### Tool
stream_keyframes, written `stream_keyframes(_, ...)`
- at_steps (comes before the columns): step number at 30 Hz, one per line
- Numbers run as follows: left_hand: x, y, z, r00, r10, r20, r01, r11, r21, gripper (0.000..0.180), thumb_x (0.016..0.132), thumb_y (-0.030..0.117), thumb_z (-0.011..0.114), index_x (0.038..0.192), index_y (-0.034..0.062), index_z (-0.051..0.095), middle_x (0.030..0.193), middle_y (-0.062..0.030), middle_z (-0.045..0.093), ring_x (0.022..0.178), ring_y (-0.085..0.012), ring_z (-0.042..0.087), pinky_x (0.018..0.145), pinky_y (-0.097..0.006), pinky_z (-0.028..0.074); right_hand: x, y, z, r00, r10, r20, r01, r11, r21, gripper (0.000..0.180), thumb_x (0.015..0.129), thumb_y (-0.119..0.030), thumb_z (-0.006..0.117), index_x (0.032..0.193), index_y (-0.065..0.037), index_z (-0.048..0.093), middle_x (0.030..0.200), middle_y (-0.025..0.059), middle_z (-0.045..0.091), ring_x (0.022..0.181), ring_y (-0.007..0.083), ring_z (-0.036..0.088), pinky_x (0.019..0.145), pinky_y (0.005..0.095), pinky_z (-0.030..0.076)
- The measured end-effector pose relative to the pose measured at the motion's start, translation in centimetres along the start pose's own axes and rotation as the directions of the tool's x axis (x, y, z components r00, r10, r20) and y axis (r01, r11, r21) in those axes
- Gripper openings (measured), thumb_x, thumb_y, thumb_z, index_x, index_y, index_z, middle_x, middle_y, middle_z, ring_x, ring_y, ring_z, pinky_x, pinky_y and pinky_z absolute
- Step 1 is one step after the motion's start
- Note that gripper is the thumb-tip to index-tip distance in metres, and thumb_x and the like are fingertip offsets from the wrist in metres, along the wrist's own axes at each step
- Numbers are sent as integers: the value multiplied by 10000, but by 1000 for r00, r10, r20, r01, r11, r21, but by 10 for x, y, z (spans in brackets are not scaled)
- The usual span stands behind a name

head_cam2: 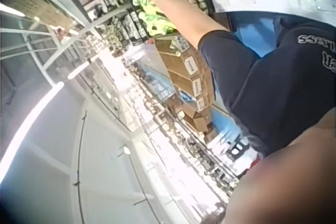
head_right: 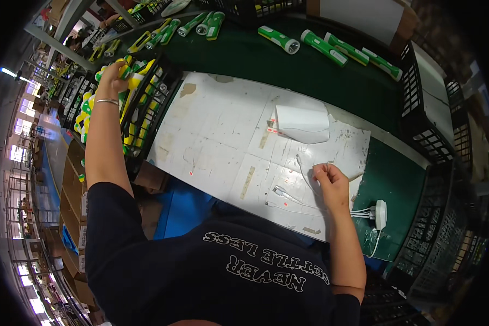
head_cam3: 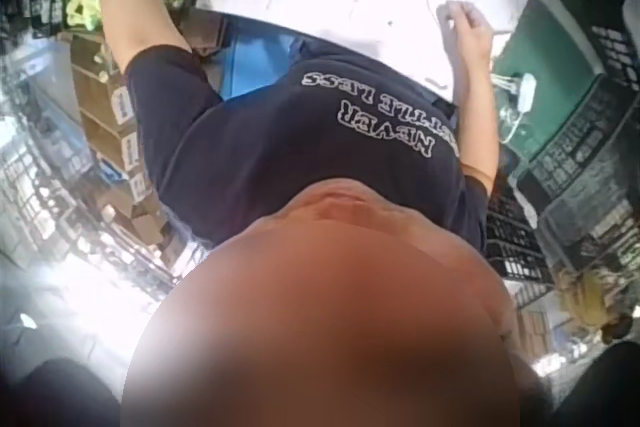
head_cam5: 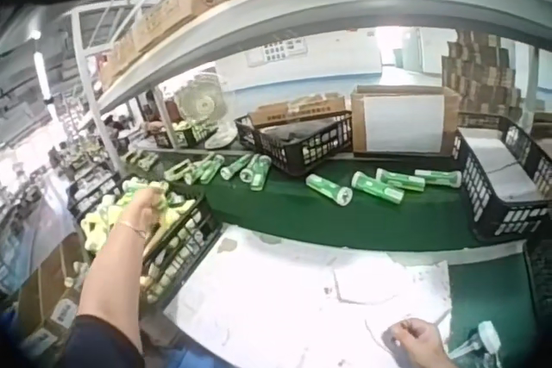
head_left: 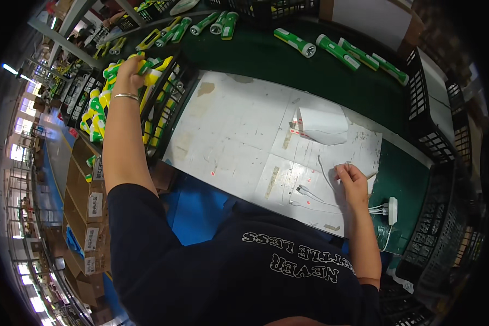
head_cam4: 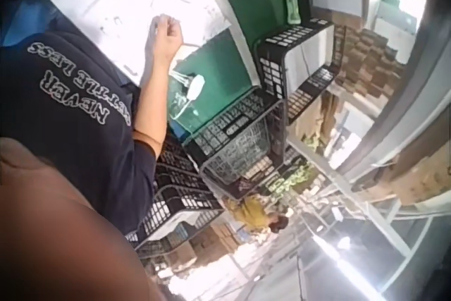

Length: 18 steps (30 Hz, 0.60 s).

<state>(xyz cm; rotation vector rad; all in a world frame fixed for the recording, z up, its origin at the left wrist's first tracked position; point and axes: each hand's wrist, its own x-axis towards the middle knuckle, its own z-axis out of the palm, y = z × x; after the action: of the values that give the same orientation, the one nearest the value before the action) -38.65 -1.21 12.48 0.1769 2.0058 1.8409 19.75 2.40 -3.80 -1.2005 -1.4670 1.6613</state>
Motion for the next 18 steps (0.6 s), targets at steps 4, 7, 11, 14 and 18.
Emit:
stream_keyframes(4,15,5,30,996,70,-63,-52,966,255,419,789,185,604,1149,5,485,1232,-111,456,1068,-255,463,898,-462,391,0,3,-2,1000,-3,-26,5,998,69,164,858,-156,600,896,3,612,776,-8,587,715,59,519,675,189,408)
stream_keyframes(7,19,-4,77,587,729,-352,-60,472,879,656,697,339,662,1274,105,455,1332,-169,383,1198,-306,385,963,-433,321,1,3,1,999,-39,-4,40,996,82,163,864,-139,579,910,15,611,778,-5,589,715,51,521,680,186,416)
stream_keyframes(11,-48,-40,193,312,864,395,-725,-51,687,613,669,208,679,1247,192,473,1284,-185,387,1187,-372,368,948,-495,353,-5,2,4,997,-39,-67,43,997,58,143,834,-120,614,899,7,619,732,-26,586,611,14,460,559,161,380)
stream_keyframes(14,-76,-98,278,206,706,678,-884,-162,438,559,724,73,545,1265,167,441,1326,-156,336,1241,-344,324,954,-536,324,-9,13,3,987,-130,-98,120,988,-96,130,815,-122,640,879,-9,633,733,-24,603,571,3,448,516,158,370)
stream_keyframes(18,-92,-152,353,274,476,835,-846,-294,446,537,816,78,479,1329,205,382,1422,-80,287,1269,-282,330,945,-517,355,-10,8,7,989,-131,-68,134,990,46,103,827,-74,629,899,-2,614,733,-24,592,575,0,431,510,151,351)
